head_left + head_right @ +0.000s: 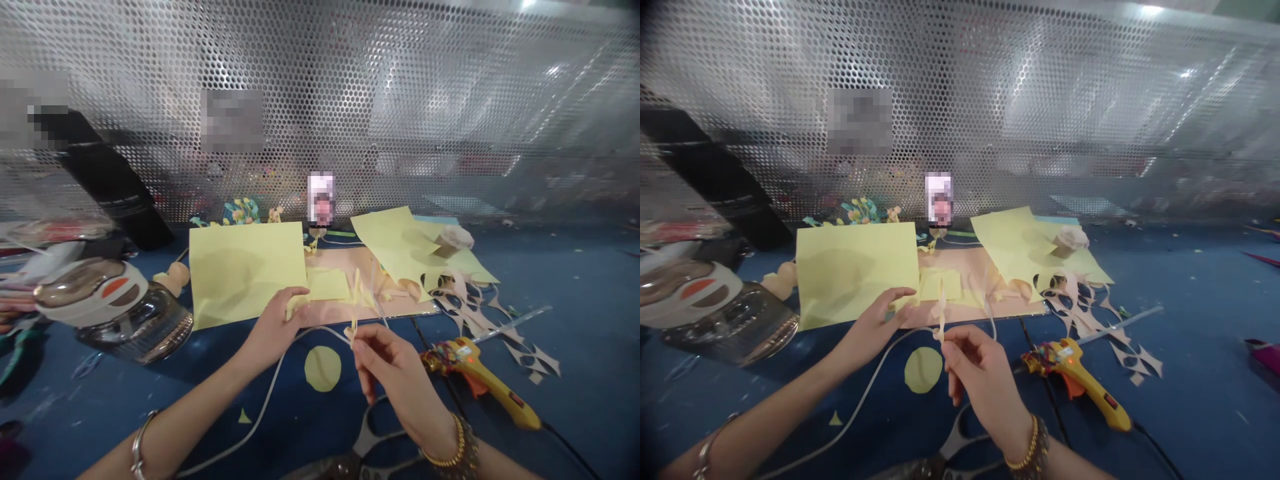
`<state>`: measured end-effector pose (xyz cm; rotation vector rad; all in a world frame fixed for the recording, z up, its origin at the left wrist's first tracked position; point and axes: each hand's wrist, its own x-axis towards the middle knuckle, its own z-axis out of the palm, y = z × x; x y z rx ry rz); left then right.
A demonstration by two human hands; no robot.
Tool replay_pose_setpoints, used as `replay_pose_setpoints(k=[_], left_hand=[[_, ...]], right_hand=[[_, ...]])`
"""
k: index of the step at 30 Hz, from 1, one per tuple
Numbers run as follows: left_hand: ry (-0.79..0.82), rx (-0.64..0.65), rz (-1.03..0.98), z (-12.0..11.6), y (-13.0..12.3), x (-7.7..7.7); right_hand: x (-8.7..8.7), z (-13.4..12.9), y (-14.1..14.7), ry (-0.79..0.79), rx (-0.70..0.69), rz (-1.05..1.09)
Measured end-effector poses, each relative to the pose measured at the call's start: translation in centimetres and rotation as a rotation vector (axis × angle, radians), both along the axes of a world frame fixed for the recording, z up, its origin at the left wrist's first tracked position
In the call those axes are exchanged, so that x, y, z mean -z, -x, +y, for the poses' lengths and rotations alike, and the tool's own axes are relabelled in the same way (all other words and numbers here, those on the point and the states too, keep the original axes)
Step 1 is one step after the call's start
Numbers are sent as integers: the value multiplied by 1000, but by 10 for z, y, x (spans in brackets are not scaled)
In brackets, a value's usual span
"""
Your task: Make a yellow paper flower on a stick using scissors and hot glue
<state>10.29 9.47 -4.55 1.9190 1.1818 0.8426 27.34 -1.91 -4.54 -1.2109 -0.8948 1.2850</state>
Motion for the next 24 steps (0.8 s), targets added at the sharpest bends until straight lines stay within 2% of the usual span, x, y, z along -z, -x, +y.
replay_pose_setpoints(k=[5,11,14,17,21,24], left_hand=[[-63,-28,112,21,3,15],[-194,-17,197,20,5,14],[-328,-41,362,18,9,5],[-500,-93,599,28,11,-12],[-721,-241,679,62,8,-36],[-792,-302,736,92,3,-47]], right_hand=[[2,2,2,-4,-15,45],[1,1,2,0,-29,43],[1,0,2,2,-37,40],[1,-1,2,6,-44,43],[1,0,3,8,-52,38],[2,0,3,6,-54,42]])
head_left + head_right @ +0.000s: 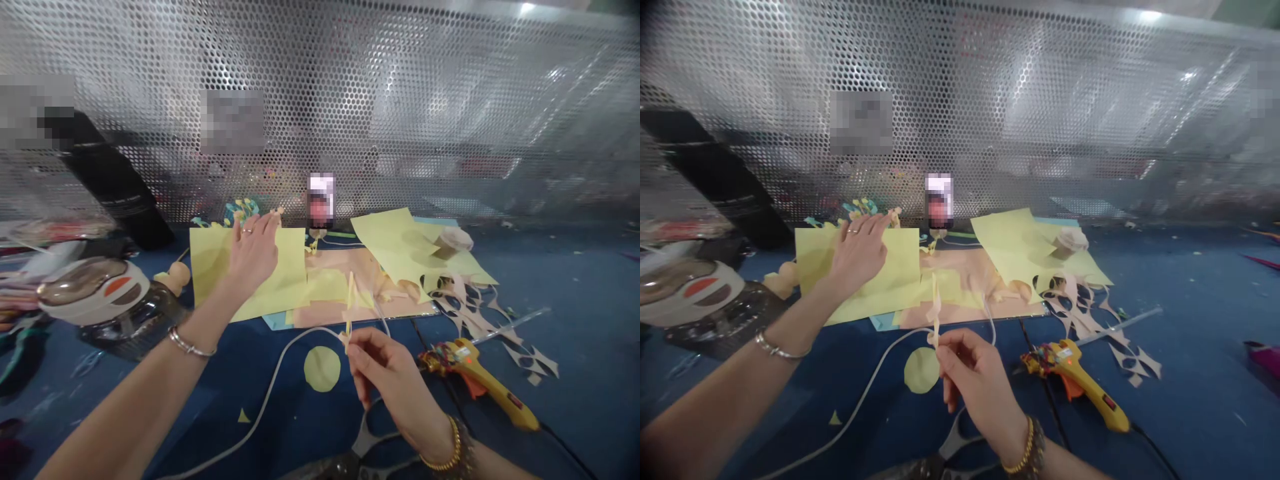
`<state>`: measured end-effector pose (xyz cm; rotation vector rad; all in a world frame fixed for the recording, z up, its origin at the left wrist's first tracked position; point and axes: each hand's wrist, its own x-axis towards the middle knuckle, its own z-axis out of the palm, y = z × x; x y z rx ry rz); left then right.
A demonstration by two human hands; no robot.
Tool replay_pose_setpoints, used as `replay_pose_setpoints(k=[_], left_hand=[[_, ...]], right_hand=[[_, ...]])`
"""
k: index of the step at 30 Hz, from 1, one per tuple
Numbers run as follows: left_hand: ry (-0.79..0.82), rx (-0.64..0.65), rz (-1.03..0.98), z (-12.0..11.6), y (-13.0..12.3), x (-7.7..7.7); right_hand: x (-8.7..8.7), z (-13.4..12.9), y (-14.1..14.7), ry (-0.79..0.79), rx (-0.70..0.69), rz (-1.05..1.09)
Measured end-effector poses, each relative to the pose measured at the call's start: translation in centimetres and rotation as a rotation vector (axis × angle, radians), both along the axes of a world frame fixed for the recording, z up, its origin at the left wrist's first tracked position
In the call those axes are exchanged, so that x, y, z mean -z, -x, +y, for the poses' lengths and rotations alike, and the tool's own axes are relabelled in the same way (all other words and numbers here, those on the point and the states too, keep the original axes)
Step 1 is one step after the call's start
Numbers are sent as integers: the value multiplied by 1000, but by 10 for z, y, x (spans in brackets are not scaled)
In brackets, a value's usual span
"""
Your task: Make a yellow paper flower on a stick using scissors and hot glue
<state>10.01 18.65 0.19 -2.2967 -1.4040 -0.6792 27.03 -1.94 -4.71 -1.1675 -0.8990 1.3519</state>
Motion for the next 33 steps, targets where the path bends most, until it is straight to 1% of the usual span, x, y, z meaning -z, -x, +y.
replay_pose_setpoints(k=[2,5,8,10,13,15,18,24,27,29,30,31,32,33], left_hand=[[-5,-65,39,15,-3,-3],[-13,-102,75,27,-4,-7],[-53,-141,60,30,-1,-15],[-116,-174,27,31,3,-22],[-214,-186,-16,33,10,-34],[-243,-194,-41,35,14,-38],[-250,-215,-49,36,17,-38],[-269,-236,-43,30,21,-26],[-247,-202,-107,26,23,-30],[-191,-132,-227,20,21,-33],[-141,-79,-310,14,18,-33],[-62,-6,-434,7,14,-32],[80,104,-579,-4,8,-28],[162,159,-608,-16,1,-23]], right_hand=[[1,0,-1,-4,-3,0],[1,0,-1,-3,-4,-6],[1,1,-1,8,4,-5],[0,1,-1,11,4,-2],[0,1,-1,5,2,-5],[0,1,-1,3,1,-12],[0,1,-1,5,-6,-19],[-3,0,2,33,-21,-25],[-5,-1,3,48,-32,-12],[-8,-1,3,53,-39,3],[-9,-1,3,56,-40,13],[-11,0,2,62,-39,26],[-13,1,1,68,-37,39],[-16,3,1,75,-33,53]])
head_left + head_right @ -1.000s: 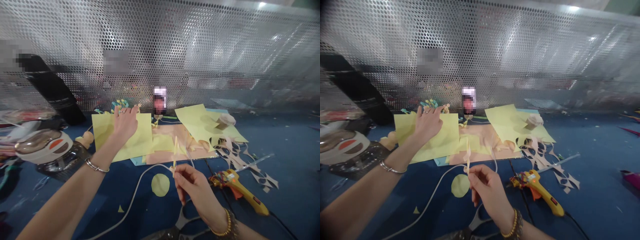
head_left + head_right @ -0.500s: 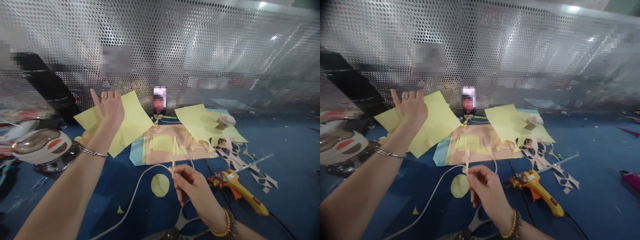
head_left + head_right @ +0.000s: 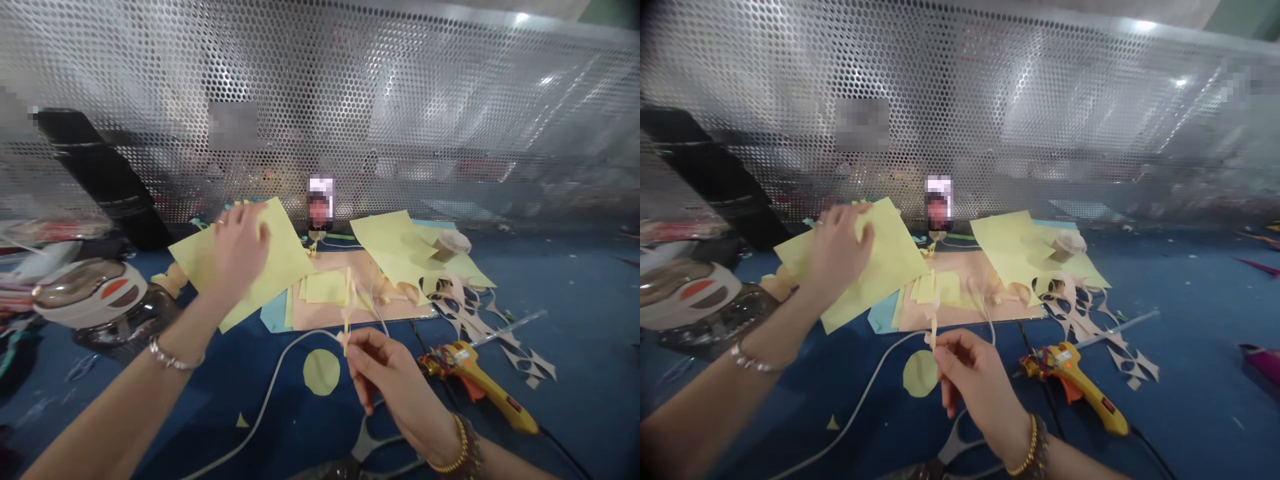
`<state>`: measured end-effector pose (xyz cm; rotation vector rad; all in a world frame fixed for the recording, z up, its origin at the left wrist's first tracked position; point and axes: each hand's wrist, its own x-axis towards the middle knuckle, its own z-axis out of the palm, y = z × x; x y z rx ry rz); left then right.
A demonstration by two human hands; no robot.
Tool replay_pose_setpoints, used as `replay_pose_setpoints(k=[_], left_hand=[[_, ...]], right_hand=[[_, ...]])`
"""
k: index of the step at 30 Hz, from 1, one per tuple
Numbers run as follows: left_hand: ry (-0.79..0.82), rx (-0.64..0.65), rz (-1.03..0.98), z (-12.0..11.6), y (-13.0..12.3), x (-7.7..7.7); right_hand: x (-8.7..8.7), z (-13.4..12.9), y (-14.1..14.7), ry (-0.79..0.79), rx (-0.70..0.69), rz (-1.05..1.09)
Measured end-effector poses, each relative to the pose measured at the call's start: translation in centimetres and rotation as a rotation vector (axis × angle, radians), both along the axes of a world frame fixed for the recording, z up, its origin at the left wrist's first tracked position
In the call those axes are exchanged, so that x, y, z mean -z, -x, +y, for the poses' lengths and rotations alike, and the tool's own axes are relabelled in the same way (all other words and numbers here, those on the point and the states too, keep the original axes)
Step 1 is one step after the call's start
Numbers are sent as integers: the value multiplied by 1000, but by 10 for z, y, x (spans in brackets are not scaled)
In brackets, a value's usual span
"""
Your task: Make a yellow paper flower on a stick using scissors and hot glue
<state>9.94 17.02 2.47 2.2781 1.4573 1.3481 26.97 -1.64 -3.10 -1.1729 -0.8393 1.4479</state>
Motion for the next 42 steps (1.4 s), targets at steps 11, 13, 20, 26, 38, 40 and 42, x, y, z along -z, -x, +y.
replay_pose_setpoints(k=[11,13,20,26,38,40,42], left_hand=[[974,664,-848,-101,-37,57],[952,616,-897,-95,-37,58],[833,425,-994,-75,-44,64],[767,354,-1081,-55,-47,70],[835,334,-1044,-52,-49,90],[839,331,-1045,-52,-49,90],[843,329,-1047,-51,-49,91]], right_hand=[[-18,46,-3,-6,-45,38],[-16,55,-2,-19,-56,29],[-14,86,-8,-92,-120,-86],[-20,171,-44,-204,74,-404],[12,333,-70,-238,490,-776],[17,339,-72,-241,492,-801],[20,343,-76,-250,488,-819]])
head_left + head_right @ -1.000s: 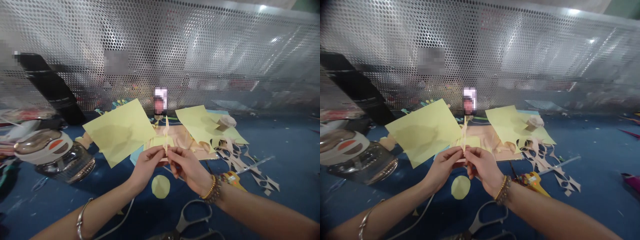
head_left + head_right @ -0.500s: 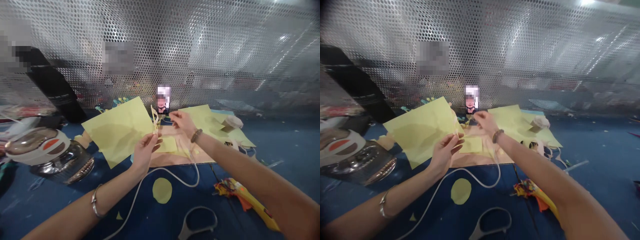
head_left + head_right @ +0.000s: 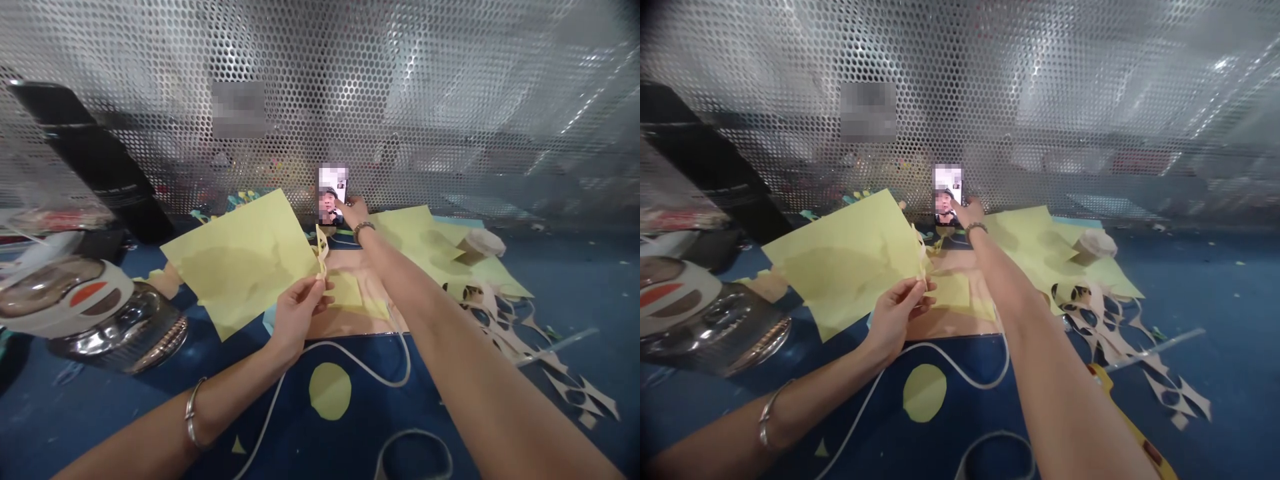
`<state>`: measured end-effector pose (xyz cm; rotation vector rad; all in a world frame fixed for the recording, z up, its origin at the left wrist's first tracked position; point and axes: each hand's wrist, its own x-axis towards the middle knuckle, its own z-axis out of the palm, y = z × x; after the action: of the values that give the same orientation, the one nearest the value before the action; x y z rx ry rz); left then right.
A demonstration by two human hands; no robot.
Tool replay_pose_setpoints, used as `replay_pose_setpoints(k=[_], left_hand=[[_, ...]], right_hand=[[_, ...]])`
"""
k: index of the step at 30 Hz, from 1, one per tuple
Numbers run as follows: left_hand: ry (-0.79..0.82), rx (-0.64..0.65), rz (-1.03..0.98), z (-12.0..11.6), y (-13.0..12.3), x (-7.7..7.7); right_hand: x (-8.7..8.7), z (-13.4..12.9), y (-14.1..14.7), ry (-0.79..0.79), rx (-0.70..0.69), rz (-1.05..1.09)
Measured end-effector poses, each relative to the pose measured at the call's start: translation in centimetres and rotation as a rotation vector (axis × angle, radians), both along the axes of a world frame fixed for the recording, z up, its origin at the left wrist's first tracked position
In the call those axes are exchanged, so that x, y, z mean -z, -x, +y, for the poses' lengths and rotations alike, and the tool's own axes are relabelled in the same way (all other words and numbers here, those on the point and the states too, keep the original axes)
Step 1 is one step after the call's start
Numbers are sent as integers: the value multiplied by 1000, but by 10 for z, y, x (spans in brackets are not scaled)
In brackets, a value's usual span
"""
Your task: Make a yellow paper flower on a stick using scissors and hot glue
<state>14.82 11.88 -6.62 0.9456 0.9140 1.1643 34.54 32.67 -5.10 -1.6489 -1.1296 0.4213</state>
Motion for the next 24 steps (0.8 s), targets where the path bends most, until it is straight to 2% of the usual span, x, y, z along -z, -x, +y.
replay_pose_setpoints(k=[7,14,19,24], left_hand=[[12,-9,-2,1,0,3],[13,-5,4,1,0,2],[9,-2,-2,0,0,2],[-2,-18,-41,1,0,-2]], right_hand=[[12,2,-10,-13,-24,-51],[13,-1,-1,21,-38,-72],[5,-7,7,13,-31,-34],[-20,-32,5,-30,-9,59]])
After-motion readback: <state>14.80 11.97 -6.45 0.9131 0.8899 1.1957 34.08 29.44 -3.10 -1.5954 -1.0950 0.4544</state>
